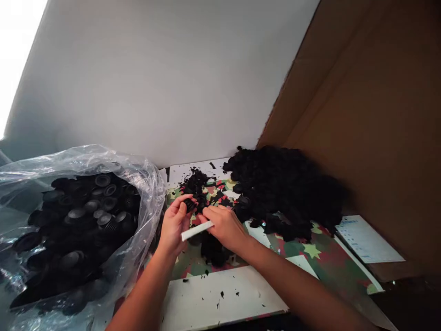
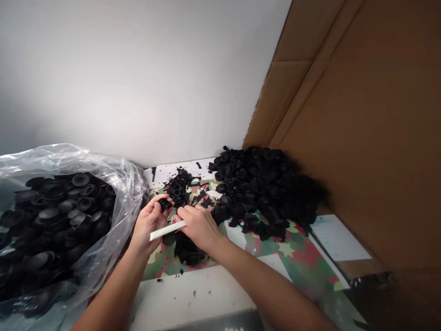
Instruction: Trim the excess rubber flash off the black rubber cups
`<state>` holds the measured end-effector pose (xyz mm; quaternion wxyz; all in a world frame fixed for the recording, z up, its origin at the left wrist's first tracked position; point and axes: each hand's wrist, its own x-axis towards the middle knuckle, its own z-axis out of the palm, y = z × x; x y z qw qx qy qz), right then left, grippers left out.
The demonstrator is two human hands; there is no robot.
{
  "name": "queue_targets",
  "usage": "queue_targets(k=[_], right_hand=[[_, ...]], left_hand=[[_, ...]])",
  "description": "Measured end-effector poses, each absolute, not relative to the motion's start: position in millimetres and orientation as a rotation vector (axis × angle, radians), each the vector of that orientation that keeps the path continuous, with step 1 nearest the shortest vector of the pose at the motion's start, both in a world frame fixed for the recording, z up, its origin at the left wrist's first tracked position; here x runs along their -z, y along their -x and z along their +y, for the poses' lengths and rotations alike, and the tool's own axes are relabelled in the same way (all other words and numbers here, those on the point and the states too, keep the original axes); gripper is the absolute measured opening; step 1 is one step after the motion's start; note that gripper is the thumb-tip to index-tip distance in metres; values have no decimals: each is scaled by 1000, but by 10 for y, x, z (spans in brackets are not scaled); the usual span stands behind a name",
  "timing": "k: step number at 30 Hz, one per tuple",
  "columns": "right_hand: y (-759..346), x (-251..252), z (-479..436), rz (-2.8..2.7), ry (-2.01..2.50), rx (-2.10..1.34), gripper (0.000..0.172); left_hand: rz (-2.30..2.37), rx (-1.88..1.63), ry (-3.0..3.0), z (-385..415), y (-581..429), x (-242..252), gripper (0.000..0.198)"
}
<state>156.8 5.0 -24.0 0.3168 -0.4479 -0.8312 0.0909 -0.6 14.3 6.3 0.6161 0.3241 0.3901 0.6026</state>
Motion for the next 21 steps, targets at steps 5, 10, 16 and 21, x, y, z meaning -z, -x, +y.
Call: queue_targets(k=[5, 10, 16, 21], right_hand=[[-1708, 206, 191, -1895, 1140, -501, 6], [-1597, 128, 54, -1601, 960, -654, 11], [-1594, 138, 28, -1674, 956, -571, 15], [-1639, 154, 47, -1996, 962, -173, 28]], left_hand=[[951, -1355, -873, 64, -20, 0, 33], [1043, -1389, -976, 60, -43, 60, 30], [1180, -1347, -1186, 21, -64, 14, 25], [1431, -1293, -1633, 25, -16, -18, 18]])
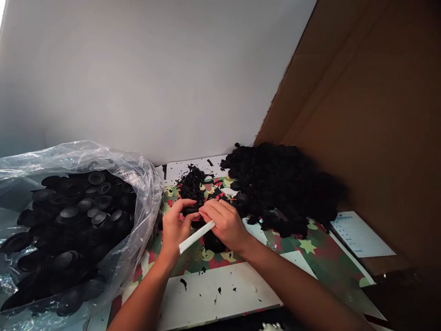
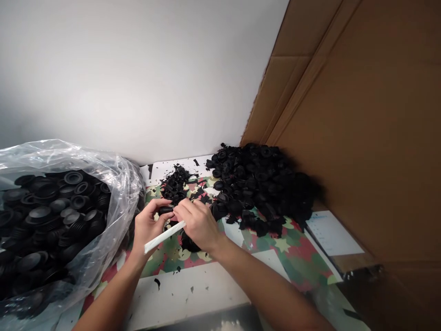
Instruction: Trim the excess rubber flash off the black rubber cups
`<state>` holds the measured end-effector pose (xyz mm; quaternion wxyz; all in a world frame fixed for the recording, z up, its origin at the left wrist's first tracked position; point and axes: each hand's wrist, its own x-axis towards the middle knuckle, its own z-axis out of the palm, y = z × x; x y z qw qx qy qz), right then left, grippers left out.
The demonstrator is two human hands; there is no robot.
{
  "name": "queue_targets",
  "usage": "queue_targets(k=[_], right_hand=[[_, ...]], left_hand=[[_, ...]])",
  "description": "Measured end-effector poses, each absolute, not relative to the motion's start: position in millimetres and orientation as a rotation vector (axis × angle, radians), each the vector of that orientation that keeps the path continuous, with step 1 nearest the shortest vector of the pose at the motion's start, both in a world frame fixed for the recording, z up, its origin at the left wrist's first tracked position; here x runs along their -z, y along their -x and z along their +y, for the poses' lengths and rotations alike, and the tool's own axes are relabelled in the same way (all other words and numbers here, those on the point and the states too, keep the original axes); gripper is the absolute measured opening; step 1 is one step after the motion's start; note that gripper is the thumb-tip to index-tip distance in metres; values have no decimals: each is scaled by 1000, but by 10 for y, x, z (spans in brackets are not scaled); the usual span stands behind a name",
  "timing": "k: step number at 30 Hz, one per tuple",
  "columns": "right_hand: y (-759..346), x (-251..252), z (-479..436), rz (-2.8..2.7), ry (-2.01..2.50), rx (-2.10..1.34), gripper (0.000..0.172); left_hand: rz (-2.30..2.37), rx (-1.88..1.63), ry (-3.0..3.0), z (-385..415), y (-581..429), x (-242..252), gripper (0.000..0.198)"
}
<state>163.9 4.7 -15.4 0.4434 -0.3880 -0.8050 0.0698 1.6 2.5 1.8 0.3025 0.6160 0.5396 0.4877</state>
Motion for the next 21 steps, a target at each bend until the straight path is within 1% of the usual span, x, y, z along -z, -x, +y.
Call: queue_targets(k=[2, 5, 8, 10, 12, 15, 18, 21], right_hand=[[-1610, 150, 21, -2023, 970, -125, 27], [-1546, 161, -31, -1974, 968, -165, 24], [-1560, 187, -21, -1829, 994, -300, 18], [-1644, 199, 52, -1667, 1080, -395, 16], [-1756, 201, 161, -1567, 1189, -429, 19], [-1865, 194, 287, -1658, 1230, -515, 23], [-1828, 178, 281, -1653, 1182, -682, 19], [-1720, 141, 181, -1534, 1148, -913, 24]], left_hand=[[1478, -1309, -1806, 11, -9, -10, 22], [1461, -1381, -2065, -31, -5, -3, 27], [1443, -1520, -2335, -82, 28, -44, 29], [1460, -1592, -2387, -111, 64, -97, 27], [1458, -1590, -2248, -132, 88, -147, 22], [1281, -1476, -1811, -135, 79, -165, 15], [1081, -1381, -1400, -115, 44, -115, 22], [1029, -1344, -1154, -102, 32, -57, 34]])
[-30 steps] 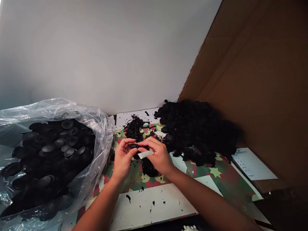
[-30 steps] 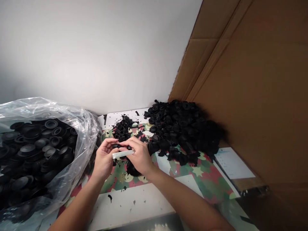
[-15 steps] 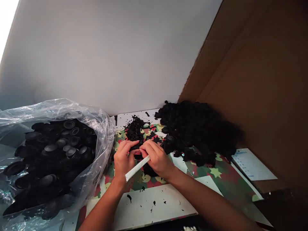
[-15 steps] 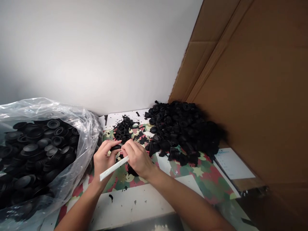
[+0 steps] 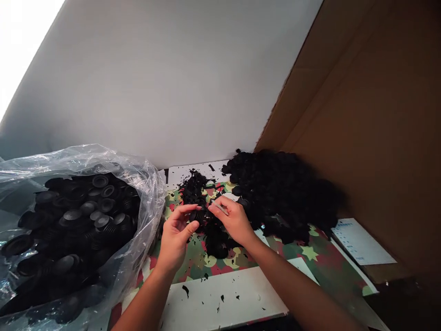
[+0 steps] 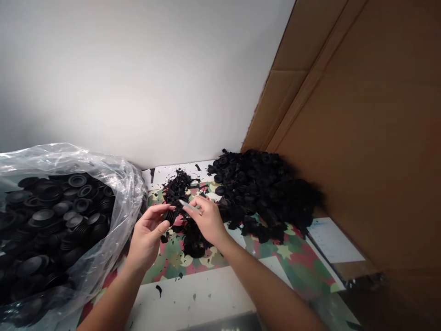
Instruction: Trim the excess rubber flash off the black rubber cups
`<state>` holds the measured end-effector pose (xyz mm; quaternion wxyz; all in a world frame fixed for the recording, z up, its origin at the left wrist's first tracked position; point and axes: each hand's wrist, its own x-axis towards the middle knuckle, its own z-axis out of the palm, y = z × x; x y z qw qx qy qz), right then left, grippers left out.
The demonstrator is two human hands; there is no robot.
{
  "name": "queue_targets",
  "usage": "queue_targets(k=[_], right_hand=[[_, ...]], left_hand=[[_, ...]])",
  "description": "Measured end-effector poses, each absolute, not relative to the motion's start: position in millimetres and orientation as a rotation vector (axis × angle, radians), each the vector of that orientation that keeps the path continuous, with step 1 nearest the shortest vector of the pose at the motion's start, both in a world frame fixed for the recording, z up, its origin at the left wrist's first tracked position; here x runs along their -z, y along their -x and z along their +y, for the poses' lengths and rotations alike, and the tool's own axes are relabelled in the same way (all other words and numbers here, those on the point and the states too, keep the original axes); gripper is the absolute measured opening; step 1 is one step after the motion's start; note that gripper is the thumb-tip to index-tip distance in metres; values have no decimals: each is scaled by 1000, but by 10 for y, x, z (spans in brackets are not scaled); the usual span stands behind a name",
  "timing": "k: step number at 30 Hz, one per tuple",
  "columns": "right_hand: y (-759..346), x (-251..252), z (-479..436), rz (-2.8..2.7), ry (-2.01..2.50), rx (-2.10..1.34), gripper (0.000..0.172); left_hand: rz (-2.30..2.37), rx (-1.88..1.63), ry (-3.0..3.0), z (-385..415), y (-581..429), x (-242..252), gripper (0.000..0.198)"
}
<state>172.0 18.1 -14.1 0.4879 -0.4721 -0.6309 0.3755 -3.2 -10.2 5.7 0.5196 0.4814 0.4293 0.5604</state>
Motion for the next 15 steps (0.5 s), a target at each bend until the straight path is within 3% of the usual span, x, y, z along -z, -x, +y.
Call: queue_targets(k=[6, 15], right_hand=[[-1601, 65, 26, -1389, 1011, -1281, 29], [-1656, 0, 7, -1267, 910, -1390, 20]], left_hand=[[1058, -1291, -1155, -83, 62, -18, 38], [1016, -1322, -959, -59, 9, -89, 34]])
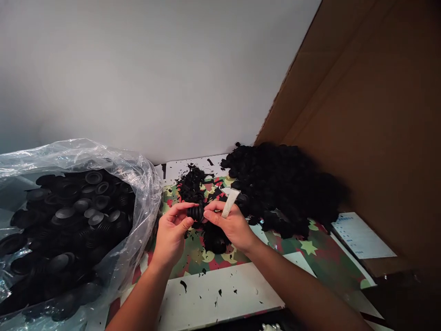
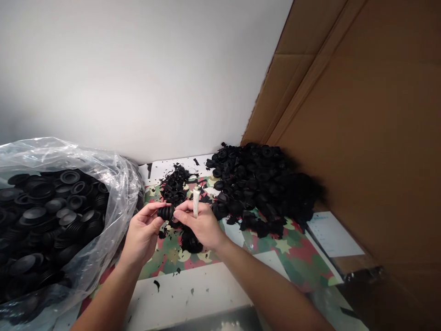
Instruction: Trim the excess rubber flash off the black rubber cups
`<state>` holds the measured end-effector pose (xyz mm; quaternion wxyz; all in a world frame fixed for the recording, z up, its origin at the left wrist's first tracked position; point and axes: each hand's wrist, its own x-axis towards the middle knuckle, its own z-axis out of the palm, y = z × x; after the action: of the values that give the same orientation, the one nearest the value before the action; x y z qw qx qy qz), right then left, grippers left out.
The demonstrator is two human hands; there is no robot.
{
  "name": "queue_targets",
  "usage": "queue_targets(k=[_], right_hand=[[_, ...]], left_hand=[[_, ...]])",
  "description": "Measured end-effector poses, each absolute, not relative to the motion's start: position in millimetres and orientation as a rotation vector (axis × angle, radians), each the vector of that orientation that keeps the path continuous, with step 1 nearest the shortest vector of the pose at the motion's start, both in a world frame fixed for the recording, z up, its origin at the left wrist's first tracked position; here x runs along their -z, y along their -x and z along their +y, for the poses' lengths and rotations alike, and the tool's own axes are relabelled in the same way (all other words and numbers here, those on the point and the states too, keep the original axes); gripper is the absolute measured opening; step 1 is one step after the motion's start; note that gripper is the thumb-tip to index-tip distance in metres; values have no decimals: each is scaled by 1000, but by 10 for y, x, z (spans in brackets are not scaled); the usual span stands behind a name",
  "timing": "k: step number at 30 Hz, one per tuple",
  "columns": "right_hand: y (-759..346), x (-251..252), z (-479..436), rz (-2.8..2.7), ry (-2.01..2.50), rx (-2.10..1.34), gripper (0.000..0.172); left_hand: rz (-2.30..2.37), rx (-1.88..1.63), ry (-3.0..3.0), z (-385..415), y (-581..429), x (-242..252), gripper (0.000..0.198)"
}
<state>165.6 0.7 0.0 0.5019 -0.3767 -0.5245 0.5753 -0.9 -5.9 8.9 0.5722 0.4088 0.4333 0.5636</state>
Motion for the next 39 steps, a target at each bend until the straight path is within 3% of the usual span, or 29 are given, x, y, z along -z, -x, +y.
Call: queue_targets(k=[7, 11, 18, 22, 28, 32, 35, 37, 39], right_hand=[[-1667, -42, -4, -1289, 873, -1420, 26], [-1733, -4, 35, -1506, 992, -1161, 29], [-1843, 207, 240, -1554, 1186, -911, 54], [-1838, 248, 273, -1527, 1238, -775, 51], [-1852, 256, 310, -1497, 1257, -766, 33], [-1915, 288, 357, -1569, 1265, -839, 24], [-1970, 295, 386, -1659, 1286, -930, 22], [-1993, 282, 394, -1709, 1291, -960, 28], [-1999, 261, 384, -1767, 1291, -982, 35]], left_hand=[[1001, -1293, -903, -64, -1, -98, 40], [1001, -1226, -888, -55, 13, -121, 40], [879, -1188, -786, -70, 64, -223, 44], [833, -1141, -738, -74, 72, -209, 45], [920, -1141, -768, -182, 50, -272, 47], [1353, -1296, -1477, -388, 371, -611, 35], [2098, -1485, -1963, -458, 865, -894, 24], [2592, -1351, -1898, -437, 1189, -1009, 16], [2769, -1082, -1799, -389, 1402, -1050, 13]])
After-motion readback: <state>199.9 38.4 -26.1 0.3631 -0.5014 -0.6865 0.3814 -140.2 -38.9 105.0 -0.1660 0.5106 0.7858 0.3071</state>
